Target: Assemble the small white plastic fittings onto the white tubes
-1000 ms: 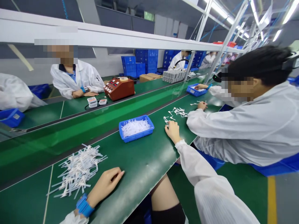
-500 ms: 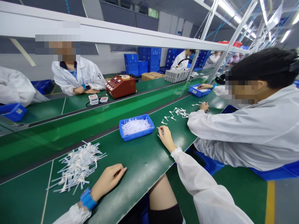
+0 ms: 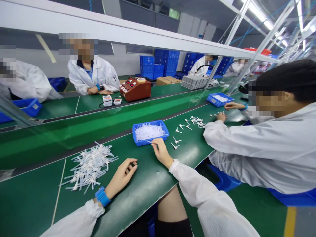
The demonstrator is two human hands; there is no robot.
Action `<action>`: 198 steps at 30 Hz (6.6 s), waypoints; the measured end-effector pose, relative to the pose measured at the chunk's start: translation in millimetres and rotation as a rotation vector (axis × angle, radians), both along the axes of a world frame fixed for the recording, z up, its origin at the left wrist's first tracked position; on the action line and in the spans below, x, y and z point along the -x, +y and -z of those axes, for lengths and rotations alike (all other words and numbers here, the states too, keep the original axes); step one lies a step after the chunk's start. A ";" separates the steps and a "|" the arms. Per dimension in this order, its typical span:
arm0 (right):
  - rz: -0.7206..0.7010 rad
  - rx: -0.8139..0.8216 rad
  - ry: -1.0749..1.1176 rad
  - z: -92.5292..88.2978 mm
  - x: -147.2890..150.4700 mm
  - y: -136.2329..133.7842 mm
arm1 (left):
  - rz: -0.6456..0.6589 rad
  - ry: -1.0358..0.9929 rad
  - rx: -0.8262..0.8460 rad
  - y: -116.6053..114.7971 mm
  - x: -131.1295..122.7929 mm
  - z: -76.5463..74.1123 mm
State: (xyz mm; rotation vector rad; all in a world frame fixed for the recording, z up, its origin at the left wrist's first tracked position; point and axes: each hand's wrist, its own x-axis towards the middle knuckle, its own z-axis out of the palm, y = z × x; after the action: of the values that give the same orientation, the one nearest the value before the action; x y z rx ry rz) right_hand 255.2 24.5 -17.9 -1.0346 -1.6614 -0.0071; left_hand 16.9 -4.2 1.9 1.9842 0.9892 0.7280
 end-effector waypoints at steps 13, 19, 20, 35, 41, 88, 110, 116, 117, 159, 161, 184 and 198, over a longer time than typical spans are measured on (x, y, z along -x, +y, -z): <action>-0.459 0.455 0.382 5.4 110.3 12.6 | -0.196 -0.434 0.197 21.8 2.3 25.7; -0.399 0.120 0.096 -4.1 97.6 27.0 | -0.249 -0.477 0.328 26.8 4.3 22.2; -0.378 0.055 0.049 -7.0 92.9 28.5 | -0.247 -0.476 0.333 26.6 4.1 20.8; 0.161 0.507 -0.435 -35.6 41.9 96.1 | -0.159 -0.406 0.347 18.6 4.8 10.7; 0.138 0.568 -0.486 -38.9 48.2 102.2 | -0.151 -0.415 0.360 16.7 6.6 9.2; -0.427 0.272 0.462 -33.4 89.9 29.9 | -0.412 -0.563 0.266 24.8 10.0 14.5; -0.624 0.828 0.928 -9.3 108.7 18.3 | -0.351 -0.578 0.364 25.8 9.5 11.3; -0.611 0.846 0.949 -9.7 106.7 19.2 | -0.358 -0.549 0.368 26.9 10.0 10.6; -0.615 0.852 0.950 -9.4 106.3 19.4 | -0.358 -0.551 0.369 27.3 10.0 10.9; -0.628 0.875 0.942 -9.2 106.1 21.2 | -0.356 -0.584 0.394 27.3 8.6 13.4; -0.613 0.849 0.938 -11.5 103.1 23.1 | -0.377 -0.576 0.389 27.0 8.5 12.8; -0.719 0.928 0.480 -18.1 88.4 28.1 | -0.449 -0.526 0.216 25.3 12.9 9.6; -0.661 0.960 0.450 -20.0 83.7 29.4 | -0.403 -0.416 0.117 26.6 18.6 11.1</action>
State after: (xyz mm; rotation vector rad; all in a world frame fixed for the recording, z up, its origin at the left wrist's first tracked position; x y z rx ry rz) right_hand 171.4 53.9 2.0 -0.9830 -1.4908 1.4618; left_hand -1.7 22.3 -9.2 1.4604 1.1504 1.2152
